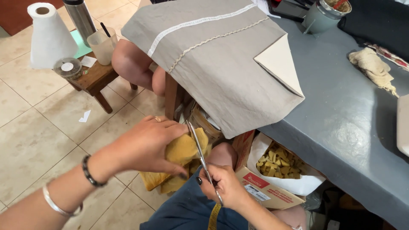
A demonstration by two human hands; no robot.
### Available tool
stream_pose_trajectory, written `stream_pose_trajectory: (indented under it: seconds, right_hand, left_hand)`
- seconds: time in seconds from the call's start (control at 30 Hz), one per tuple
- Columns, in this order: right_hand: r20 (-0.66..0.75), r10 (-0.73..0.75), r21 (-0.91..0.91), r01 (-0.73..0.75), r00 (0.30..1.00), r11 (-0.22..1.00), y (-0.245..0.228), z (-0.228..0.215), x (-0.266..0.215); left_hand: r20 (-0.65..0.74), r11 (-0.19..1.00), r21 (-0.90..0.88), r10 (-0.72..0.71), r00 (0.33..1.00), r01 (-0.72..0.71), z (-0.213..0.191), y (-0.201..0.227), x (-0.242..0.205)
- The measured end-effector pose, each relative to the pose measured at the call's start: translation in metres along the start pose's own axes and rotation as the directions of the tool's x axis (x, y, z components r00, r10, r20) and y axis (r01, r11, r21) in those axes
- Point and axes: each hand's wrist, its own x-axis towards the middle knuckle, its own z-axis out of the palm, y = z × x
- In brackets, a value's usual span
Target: Cutting a large piece of yellow foam into thin strips using scissors at a workbench.
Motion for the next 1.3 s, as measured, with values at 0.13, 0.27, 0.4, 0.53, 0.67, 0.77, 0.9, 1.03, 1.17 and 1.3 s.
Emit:
stream_pose_trajectory:
  seconds: [0.13, 0.27, 0.4, 0.53, 0.67, 0.77, 0.9, 1.03, 1.17, 1.3]
  right_hand:
    - [0.148, -0.064, -0.014, 0.067, 0.987, 0.998, -0.009, -0.013, 0.013]
    - [0.283, -0.132, -0.014, 0.142, 0.950, 0.990, -0.018, -0.028, 0.028]
    - [0.332, -0.070, -0.097, 0.107, 0.941, 0.990, -0.024, -0.040, 0.030]
    - [0.321, -0.082, -0.169, 0.143, 0.944, 0.975, -0.036, -0.037, 0.033]
    - [0.229, -0.148, -0.218, 0.198, 0.962, 0.956, -0.031, -0.033, 0.034]
    - [0.178, -0.145, -0.226, 0.184, 0.973, 0.957, -0.015, -0.031, 0.027]
    - [0.190, -0.092, -0.124, 0.116, 0.977, 0.985, -0.007, -0.025, 0.012]
    - [0.226, -0.068, -0.144, 0.102, 0.972, 0.984, -0.003, -0.021, -0.006]
    - [0.437, 0.086, -0.103, -0.045, 0.895, 0.994, 0.037, -0.033, 0.000]
    - [0.278, 0.159, -0.239, -0.092, 0.948, 0.967, -0.004, -0.030, 0.017]
  left_hand:
    - [0.520, 0.902, -0.363, -0.010, 0.854, 0.232, -0.032, -0.017, 0.016]
    - [0.501, 0.582, -0.784, 0.387, 0.774, 0.216, -0.026, -0.037, 0.032]
    - [0.590, 0.362, -0.804, 0.374, 0.716, 0.473, 0.012, -0.046, 0.034]
    - [0.662, 0.556, -0.667, 0.138, 0.737, 0.495, -0.001, -0.024, 0.033]
    - [0.722, 0.619, -0.550, 0.015, 0.691, 0.561, -0.025, -0.006, 0.031]
    - [0.663, 0.699, -0.564, 0.065, 0.746, 0.441, -0.030, -0.013, 0.029]
    - [0.703, 0.865, -0.358, 0.001, 0.711, 0.352, -0.041, -0.007, 0.028]
    - [0.588, 0.896, -0.426, 0.170, 0.790, 0.124, -0.013, -0.022, 0.018]
    - [0.323, 0.763, -0.623, 0.455, 0.830, -0.175, -0.016, -0.028, 0.020]
    - [0.333, 0.794, -0.587, 0.417, 0.846, -0.160, -0.017, -0.008, 0.020]
